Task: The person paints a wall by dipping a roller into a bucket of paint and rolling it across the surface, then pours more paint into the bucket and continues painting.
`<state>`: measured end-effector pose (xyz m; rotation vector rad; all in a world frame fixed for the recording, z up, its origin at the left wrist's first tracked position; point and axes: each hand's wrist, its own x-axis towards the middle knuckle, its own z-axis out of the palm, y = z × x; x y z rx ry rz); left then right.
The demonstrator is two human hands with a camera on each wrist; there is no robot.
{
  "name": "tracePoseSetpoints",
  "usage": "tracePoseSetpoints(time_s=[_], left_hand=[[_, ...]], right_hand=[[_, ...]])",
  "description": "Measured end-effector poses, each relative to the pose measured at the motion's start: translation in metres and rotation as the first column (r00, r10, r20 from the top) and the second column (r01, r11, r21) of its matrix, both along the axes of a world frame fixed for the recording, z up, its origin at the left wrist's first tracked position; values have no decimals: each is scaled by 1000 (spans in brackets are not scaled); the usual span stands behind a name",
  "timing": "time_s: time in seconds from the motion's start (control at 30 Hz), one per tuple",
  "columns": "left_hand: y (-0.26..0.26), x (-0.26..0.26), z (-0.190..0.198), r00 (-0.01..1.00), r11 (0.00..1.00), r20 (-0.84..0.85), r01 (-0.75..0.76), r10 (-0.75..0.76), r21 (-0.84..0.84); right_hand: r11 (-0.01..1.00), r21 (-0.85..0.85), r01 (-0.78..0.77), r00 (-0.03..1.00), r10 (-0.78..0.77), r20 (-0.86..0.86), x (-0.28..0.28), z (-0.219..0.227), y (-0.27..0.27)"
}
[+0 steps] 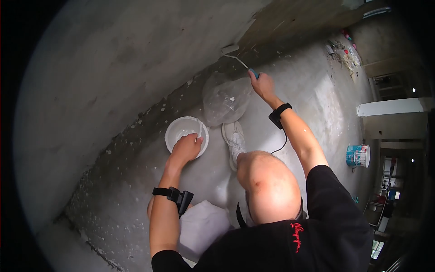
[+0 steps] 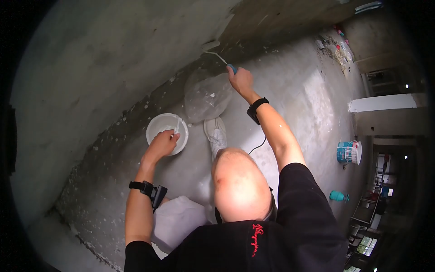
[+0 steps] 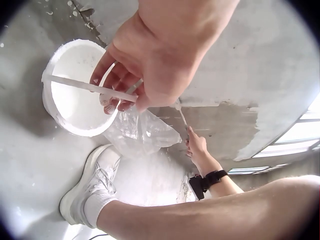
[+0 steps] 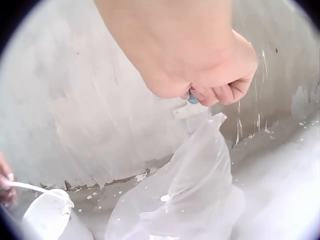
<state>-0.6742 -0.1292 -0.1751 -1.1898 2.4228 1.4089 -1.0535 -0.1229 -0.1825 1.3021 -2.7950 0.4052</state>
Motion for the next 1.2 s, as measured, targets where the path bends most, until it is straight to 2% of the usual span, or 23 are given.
tracePoseSetpoints(time_s=[0.07,0.13,0.17,0.23,0.37,0.43,0.6,0.67,0.8,0.87,0.97,1.13,1.2], left_hand=[[-1,3,1,998,999,-66,-24,26,32],[-1,4,4,997,999,-69,-20,23,37],[-2,3,2,997,999,-73,-15,18,41],[-2,3,8,998,999,-59,-17,19,46],[-2,-1,5,1000,998,-26,-2,3,55],[-2,-3,1,1000,998,-25,4,-3,55],[-2,-6,0,999,998,-29,30,-28,51],[-1,-7,-9,995,1000,-102,-12,12,2],[0,-10,-5,994,999,-103,-24,28,38],[1,-10,-7,996,1000,-94,-4,2,-27],[1,-11,-5,998,1000,-68,12,-12,2],[3,-8,-11,998,1000,-63,-7,9,31],[3,-6,-13,997,1000,-74,-22,24,22]], right_hand=[[999,-25,21,1000,-21,-10,-4,28,12],[977,-211,-23,993,-2,-116,-9,51,20],[978,-208,-23,993,-2,-121,-11,60,20],[936,-351,-27,997,-2,-81,-10,90,21],[902,-432,0,999,-22,-45,-3,124,14],[892,-452,21,999,-4,39,1,127,7],[922,-387,26,997,4,77,7,100,8],[964,-265,33,996,-9,91,7,81,12],[988,-157,-3,996,17,92,9,37,15],[990,-141,-10,995,24,94,13,22,14],[995,-84,52,994,-43,98,19,3,12],[999,-34,9,979,-2,203,21,-16,12],[1000,-8,3,985,-1,173,23,-25,9]])
